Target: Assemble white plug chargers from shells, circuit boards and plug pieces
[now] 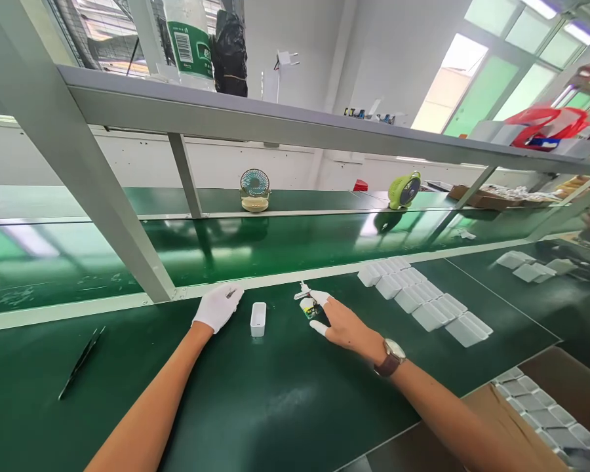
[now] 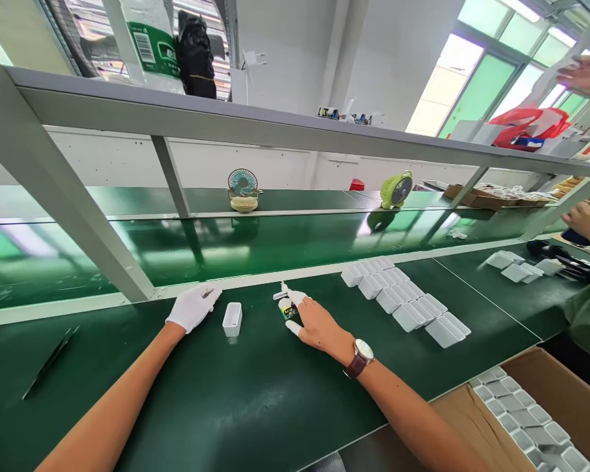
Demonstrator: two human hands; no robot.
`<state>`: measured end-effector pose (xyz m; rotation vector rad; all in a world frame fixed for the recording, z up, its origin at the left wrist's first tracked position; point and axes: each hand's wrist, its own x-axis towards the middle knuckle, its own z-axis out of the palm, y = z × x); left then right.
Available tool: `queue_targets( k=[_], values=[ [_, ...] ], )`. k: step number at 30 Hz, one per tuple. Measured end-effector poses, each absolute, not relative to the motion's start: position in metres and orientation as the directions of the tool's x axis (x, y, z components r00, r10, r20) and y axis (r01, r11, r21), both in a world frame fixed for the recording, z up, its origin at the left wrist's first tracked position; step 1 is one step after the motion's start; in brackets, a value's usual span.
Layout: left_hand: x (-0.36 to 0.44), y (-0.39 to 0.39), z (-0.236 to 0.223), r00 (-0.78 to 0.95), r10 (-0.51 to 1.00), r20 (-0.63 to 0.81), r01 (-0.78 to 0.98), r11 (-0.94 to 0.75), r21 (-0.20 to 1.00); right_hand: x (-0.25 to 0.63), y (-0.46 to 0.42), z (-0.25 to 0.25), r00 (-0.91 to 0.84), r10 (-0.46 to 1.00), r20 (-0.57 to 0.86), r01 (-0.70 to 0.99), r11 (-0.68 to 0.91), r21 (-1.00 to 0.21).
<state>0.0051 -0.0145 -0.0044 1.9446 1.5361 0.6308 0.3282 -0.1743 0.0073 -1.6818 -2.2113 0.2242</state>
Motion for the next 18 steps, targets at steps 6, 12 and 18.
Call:
queue_targets(
  k=[6,12,18],
  values=[
    [0.006,-0.015,-0.004,0.234,0.972,0.023,0.707,-0.187,0.682,0.328,-0.210,0.024,-0.236,0.928,0.289,0.876,0.332,-0.349],
    [0.007,-0.017,-0.001,0.226,0.974,0.031,0.720,-0.189,0.667,0.336,-0.186,0.020,-0.391,0.881,0.267,0.865,0.451,-0.222],
    [0.007,-0.021,0.003,0.201,0.979,0.033,0.733,-0.173,0.658,0.341,-0.147,0.015,-0.477,0.868,0.140,0.832,0.497,-0.245]
  ],
)
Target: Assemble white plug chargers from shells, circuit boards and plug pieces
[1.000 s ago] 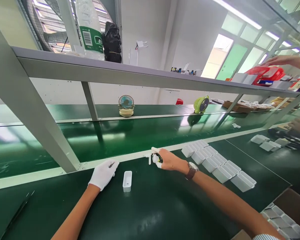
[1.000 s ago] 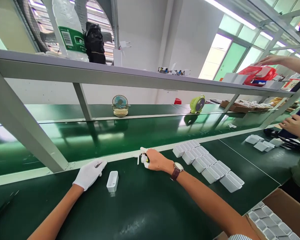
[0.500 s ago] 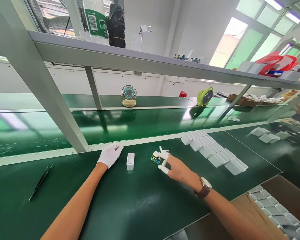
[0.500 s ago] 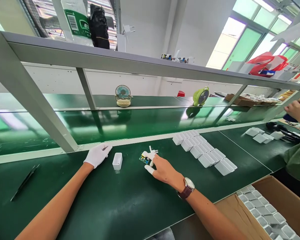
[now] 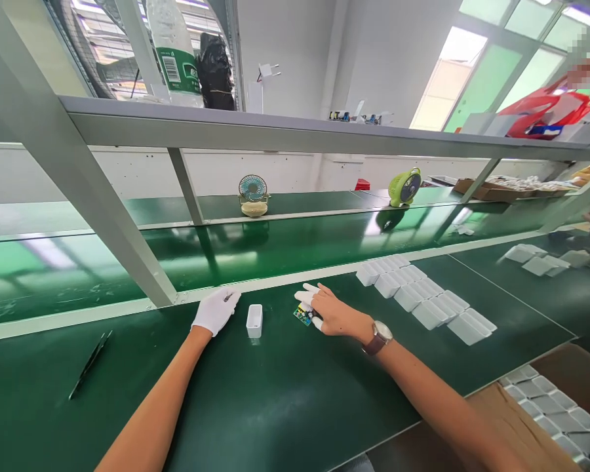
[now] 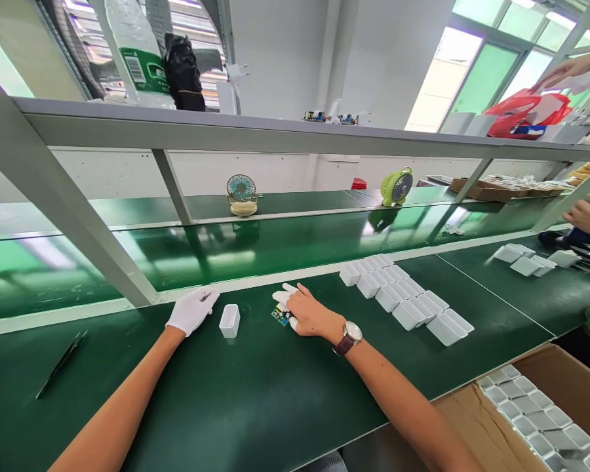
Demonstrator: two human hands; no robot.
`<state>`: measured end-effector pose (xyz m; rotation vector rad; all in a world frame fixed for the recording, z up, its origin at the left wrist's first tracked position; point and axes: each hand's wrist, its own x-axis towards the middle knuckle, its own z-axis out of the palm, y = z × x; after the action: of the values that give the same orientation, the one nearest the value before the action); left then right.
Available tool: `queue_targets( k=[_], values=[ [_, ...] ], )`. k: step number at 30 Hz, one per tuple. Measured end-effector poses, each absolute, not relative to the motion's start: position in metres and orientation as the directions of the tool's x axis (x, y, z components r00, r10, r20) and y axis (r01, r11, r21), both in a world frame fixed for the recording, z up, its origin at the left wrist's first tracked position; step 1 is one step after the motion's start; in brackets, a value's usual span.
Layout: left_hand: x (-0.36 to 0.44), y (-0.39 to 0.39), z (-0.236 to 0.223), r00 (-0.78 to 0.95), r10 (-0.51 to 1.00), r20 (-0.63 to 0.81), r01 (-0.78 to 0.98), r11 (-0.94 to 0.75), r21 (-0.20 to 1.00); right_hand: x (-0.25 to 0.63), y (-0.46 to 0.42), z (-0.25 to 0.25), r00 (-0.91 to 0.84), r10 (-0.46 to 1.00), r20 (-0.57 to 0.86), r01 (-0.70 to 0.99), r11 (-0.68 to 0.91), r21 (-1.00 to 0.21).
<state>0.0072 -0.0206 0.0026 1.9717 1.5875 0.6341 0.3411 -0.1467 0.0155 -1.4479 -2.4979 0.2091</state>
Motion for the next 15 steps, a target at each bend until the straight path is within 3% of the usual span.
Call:
queue_targets(
  k=[5,15],
  values=[
    [0.008,-0.020,0.001,0.181,0.983,0.032,0.733,-0.157,0.662,0.345,-0.139,0.018,-0.419,0.894,0.160,0.791,0.446,-0.418],
    [0.012,-0.017,0.000,0.163,0.986,0.023,0.746,-0.138,0.651,0.352,-0.143,-0.001,-0.388,0.906,0.172,0.787,0.422,-0.450]
  ],
)
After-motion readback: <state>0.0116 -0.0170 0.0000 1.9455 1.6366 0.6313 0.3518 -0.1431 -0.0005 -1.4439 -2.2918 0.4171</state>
